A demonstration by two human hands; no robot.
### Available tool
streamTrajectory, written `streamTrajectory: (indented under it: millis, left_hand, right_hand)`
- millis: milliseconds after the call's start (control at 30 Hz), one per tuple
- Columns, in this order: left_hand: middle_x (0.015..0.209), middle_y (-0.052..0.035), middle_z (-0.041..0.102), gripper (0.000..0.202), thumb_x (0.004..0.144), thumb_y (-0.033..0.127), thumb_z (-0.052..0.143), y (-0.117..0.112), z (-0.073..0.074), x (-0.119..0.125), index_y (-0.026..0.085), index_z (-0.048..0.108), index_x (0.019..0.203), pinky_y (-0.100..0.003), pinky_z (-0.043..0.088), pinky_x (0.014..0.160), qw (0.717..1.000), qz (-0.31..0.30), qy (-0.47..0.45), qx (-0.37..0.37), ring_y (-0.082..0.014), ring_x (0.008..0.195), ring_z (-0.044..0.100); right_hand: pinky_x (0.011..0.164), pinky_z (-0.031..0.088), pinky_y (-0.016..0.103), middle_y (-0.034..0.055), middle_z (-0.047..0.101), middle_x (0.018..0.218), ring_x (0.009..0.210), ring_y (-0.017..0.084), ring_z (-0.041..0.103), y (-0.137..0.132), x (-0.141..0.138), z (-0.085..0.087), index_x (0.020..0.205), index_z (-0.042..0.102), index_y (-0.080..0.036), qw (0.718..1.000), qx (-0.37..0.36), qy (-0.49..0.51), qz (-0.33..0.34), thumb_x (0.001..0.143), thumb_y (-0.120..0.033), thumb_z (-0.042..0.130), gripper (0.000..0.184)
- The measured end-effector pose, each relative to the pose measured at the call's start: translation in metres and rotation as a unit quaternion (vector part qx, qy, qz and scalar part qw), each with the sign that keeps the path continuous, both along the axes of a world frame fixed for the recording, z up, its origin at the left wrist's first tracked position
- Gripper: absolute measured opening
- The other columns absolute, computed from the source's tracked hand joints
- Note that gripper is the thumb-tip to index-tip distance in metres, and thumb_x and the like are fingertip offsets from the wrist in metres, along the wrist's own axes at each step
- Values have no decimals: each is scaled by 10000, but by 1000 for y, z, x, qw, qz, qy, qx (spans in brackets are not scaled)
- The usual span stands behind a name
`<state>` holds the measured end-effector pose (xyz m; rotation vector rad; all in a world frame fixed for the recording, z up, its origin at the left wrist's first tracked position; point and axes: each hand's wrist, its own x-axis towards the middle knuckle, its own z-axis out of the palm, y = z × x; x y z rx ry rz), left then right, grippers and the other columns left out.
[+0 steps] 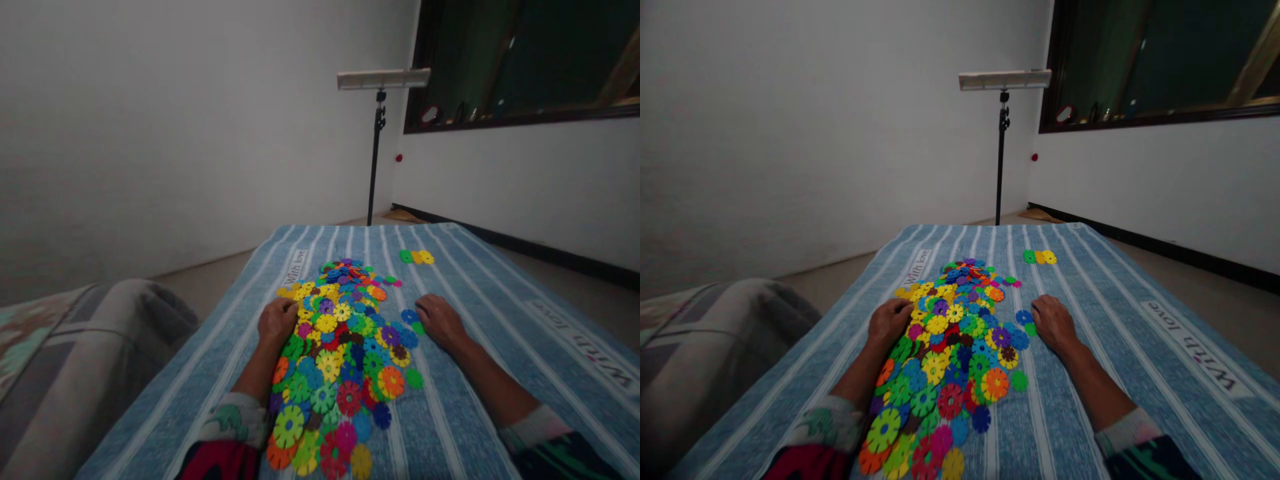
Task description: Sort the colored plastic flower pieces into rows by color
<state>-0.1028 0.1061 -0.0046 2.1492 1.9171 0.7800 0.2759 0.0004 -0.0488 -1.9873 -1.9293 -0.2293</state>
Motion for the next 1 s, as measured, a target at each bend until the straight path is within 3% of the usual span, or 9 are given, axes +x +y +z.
streamTrajectory:
  millis: [700,1000]
  left_hand:
    - [917,-54,735,346,822,399,445,-1,6,1,214,735,785,-282,469,745,999,-30,20,17,-202,876,654]
    - [920,-49,735,353,822,412,452,-6,8,3,212,743,832,-284,480,784,999,-51,4,14,-207,892,653]
  right_hand:
    - [875,384,299,79,656,1027,993,208,556,-1,-7,11,955,689,-191,999,-26,25,-13,925,-229,454,240]
    - [867,387,301,82,652,999,977,208,561,-1,-6,9,939,686,-181,1000,-18,21,-8,925,-233,447,246]
